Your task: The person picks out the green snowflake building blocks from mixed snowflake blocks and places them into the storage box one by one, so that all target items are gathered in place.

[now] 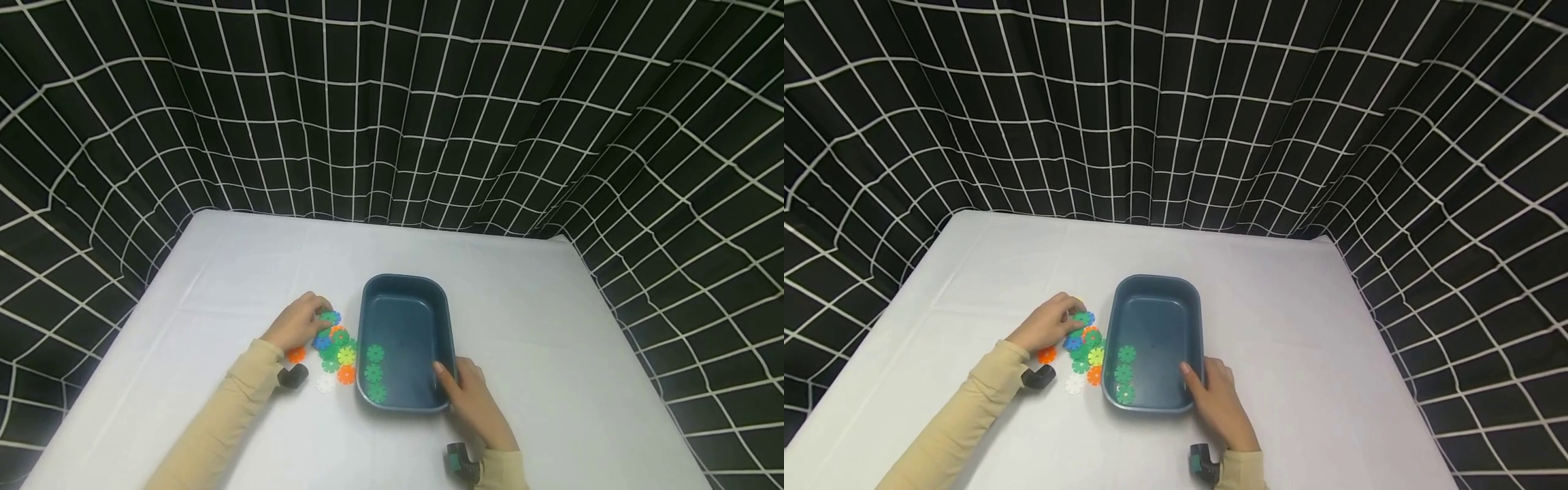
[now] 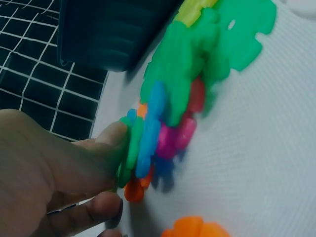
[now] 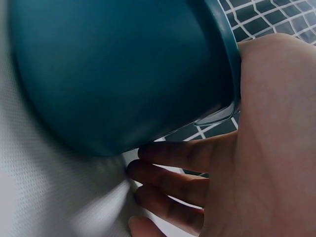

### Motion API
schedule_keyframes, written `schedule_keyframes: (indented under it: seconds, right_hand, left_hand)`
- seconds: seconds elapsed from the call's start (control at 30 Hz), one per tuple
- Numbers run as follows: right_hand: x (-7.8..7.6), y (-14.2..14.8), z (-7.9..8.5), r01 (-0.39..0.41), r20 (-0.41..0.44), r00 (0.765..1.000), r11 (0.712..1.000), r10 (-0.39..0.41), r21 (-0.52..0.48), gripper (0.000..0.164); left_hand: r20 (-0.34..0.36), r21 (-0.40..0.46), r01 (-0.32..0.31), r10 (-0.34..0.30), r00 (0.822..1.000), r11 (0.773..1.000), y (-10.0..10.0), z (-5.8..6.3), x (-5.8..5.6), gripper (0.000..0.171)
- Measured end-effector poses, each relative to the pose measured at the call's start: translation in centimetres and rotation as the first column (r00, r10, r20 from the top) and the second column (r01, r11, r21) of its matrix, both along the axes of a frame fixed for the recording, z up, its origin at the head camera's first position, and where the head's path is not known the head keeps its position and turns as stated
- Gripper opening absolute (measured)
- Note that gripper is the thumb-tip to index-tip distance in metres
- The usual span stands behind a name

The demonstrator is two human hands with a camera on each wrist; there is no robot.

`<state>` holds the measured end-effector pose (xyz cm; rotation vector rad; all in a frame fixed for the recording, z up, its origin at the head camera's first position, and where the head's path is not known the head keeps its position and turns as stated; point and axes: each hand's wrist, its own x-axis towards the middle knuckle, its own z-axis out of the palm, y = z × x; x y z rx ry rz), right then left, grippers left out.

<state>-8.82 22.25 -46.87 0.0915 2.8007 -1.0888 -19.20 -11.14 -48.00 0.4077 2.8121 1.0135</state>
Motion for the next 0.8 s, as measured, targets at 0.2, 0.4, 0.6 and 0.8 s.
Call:
schedule_keyframes:
  seconds: [0.2, 0.4, 0.6, 0.8]
  right_hand:
    - [0.1, -0.2, 0.1, -0.013, -0.006, 1.000, 1.000, 0.013, 0.004, 0.067]
    - [0.1, -0.3, 0.0, -0.001, 0.014, 1.000, 1.000, 0.000, 0.005, 0.066]
    - [0.3, -0.3, 0.1, 0.004, 0.027, 1.000, 1.000, -0.004, 0.000, 0.066]
    - [0.2, -0.4, 0.3, 0.012, 0.040, 0.999, 1.000, -0.012, 0.003, 0.067]
  left_hand:
    - [-0.049, 0.051, -0.016, 0.018, 0.999, 0.999, 0.0, 0.0, -0.1, 0.023]
    - [-0.188, 0.153, -0.012, 0.041, 0.981, 0.988, 0.3, 1.2, -0.2, 0.021]
    - [-0.229, 0.247, 0.031, 0.028, 0.973, 0.968, 1.8, 4.0, -0.5, 0.019]
    - [-0.249, 0.204, 0.209, -0.156, 0.956, 0.956, 4.3, 6.4, -0.8, 0.019]
